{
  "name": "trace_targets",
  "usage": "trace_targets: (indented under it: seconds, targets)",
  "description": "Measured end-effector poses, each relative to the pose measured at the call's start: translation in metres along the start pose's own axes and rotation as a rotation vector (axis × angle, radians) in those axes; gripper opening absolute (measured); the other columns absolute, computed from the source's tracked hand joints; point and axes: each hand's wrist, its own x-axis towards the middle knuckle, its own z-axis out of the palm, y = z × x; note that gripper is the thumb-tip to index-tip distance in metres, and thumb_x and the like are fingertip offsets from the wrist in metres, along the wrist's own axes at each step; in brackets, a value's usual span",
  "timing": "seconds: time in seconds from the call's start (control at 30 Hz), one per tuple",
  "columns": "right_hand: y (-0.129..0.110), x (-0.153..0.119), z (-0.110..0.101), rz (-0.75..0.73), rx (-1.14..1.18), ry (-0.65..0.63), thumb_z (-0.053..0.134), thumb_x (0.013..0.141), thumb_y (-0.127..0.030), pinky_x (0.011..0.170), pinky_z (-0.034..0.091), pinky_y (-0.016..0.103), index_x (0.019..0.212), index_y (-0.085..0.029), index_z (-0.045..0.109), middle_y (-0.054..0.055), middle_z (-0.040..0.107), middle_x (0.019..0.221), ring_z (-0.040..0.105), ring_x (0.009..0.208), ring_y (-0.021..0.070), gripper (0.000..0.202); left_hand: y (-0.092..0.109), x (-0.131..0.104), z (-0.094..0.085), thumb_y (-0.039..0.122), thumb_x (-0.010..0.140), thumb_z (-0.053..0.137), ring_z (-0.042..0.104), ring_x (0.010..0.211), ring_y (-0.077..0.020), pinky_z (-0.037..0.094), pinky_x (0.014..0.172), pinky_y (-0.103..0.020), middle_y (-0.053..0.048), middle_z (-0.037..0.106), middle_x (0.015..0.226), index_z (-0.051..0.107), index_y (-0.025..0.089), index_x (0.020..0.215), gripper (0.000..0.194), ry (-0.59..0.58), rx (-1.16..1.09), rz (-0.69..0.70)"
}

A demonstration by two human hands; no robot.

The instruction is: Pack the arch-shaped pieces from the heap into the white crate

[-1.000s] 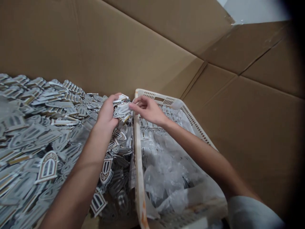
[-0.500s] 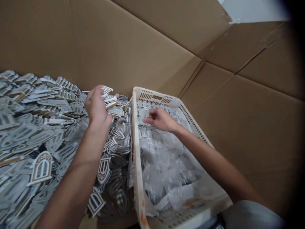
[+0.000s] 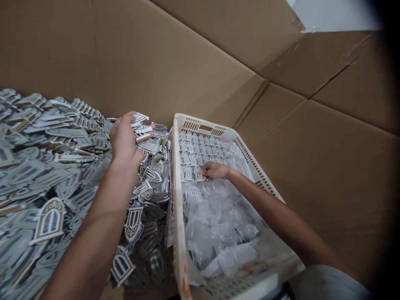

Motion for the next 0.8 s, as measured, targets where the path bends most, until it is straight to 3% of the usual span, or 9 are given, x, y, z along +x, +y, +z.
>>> trace_targets:
  seconds: [0.1, 0.27, 0.37, 0.43, 0.5, 0.57, 0.67, 0.8]
  targets:
    - [0.002, 0.006, 0.005, 0.133, -0.032, -0.100, 0.066, 0.097, -0.038, 0.054, 0.044, 0.034, 0.062, -0.016, 0.062, 0.007, 0.060, 0.061, 0.050, 0.054, 0.0149, 0.041, -0.001, -0.003, 0.003, 0.019, 0.087, 0.062, 0.075, 0.087, -0.0191, 0.056, 0.056, -0.022, -0.005, 0.075, 0.092, 0.065, 0.020, 0.118, 0.032, -0.079, 0.022, -0.043]
    - [-0.017, 0.006, -0.002, 0.118, -0.170, 0.051, 0.071, 0.093, -0.040, 0.055, 0.045, 0.034, 0.061, -0.018, 0.061, 0.003, 0.053, 0.052, 0.050, 0.052, 0.0164, 0.040, -0.002, -0.011, 0.009, 0.017, 0.087, 0.064, 0.074, 0.068, -0.0187, 0.050, 0.042, -0.022, -0.011, 0.073, 0.098, 0.068, 0.011, 0.112, 0.026, -0.296, 0.100, -0.157]
    - [-0.055, -0.001, -0.017, -0.116, -0.195, 0.290, 0.061, 0.100, -0.048, 0.060, 0.047, 0.034, 0.067, -0.019, 0.059, 0.003, 0.057, 0.058, 0.052, 0.057, 0.0157, 0.043, -0.001, -0.019, 0.012, 0.016, 0.088, 0.069, 0.075, 0.068, -0.0202, 0.050, 0.040, -0.021, -0.014, 0.073, 0.104, 0.071, 0.010, 0.109, 0.022, -0.407, 0.214, -0.194]
    - [-0.088, -0.007, -0.026, -0.351, -0.087, 0.410, 0.056, 0.103, -0.052, 0.067, 0.050, 0.034, 0.087, -0.019, 0.063, 0.004, 0.066, 0.078, 0.058, 0.069, 0.0159, 0.037, 0.000, -0.024, 0.014, 0.016, 0.089, 0.072, 0.075, 0.069, -0.0202, 0.048, 0.038, -0.020, -0.013, 0.073, 0.102, 0.071, 0.011, 0.110, 0.021, -0.461, 0.275, -0.212]
    - [-0.121, -0.013, -0.029, -0.527, 0.001, 0.396, 0.059, 0.102, -0.052, 0.073, 0.052, 0.033, 0.115, -0.020, 0.061, 0.005, 0.069, 0.096, 0.063, 0.080, 0.0166, 0.034, -0.001, -0.027, 0.014, 0.018, 0.091, 0.073, 0.075, 0.067, -0.0202, 0.046, 0.037, -0.019, -0.011, 0.074, 0.094, 0.071, 0.013, 0.108, 0.018, -0.507, 0.318, -0.232]
    - [-0.146, -0.017, -0.026, -0.609, -0.049, 0.363, 0.068, 0.098, -0.047, 0.077, 0.051, 0.033, 0.130, -0.021, 0.057, 0.004, 0.069, 0.099, 0.063, 0.085, 0.0174, 0.042, -0.001, -0.030, 0.014, 0.021, 0.093, 0.073, 0.074, 0.063, -0.0202, 0.045, 0.036, -0.018, -0.009, 0.073, 0.085, 0.069, 0.016, 0.107, 0.016, -0.533, 0.360, -0.246]
    - [-0.165, -0.021, -0.017, -0.608, -0.228, 0.407, 0.078, 0.092, -0.036, 0.077, 0.046, 0.033, 0.117, -0.020, 0.063, 0.002, 0.067, 0.093, 0.059, 0.083, 0.0181, 0.034, -0.002, -0.032, 0.013, 0.026, 0.093, 0.077, 0.071, 0.057, -0.0191, 0.045, 0.036, -0.019, -0.007, 0.072, 0.078, 0.067, 0.019, 0.108, 0.020, -0.529, 0.418, -0.250]
    - [-0.161, -0.027, -0.014, -0.552, -0.333, 0.436, 0.073, 0.094, -0.033, 0.073, 0.040, 0.031, 0.091, -0.019, 0.060, 0.003, 0.066, 0.094, 0.055, 0.080, 0.0171, 0.019, -0.003, -0.033, 0.014, 0.017, 0.084, 0.085, 0.071, 0.059, -0.0194, 0.048, 0.041, -0.020, -0.008, 0.073, 0.080, 0.069, 0.017, 0.108, 0.029, -0.548, 0.474, -0.192]
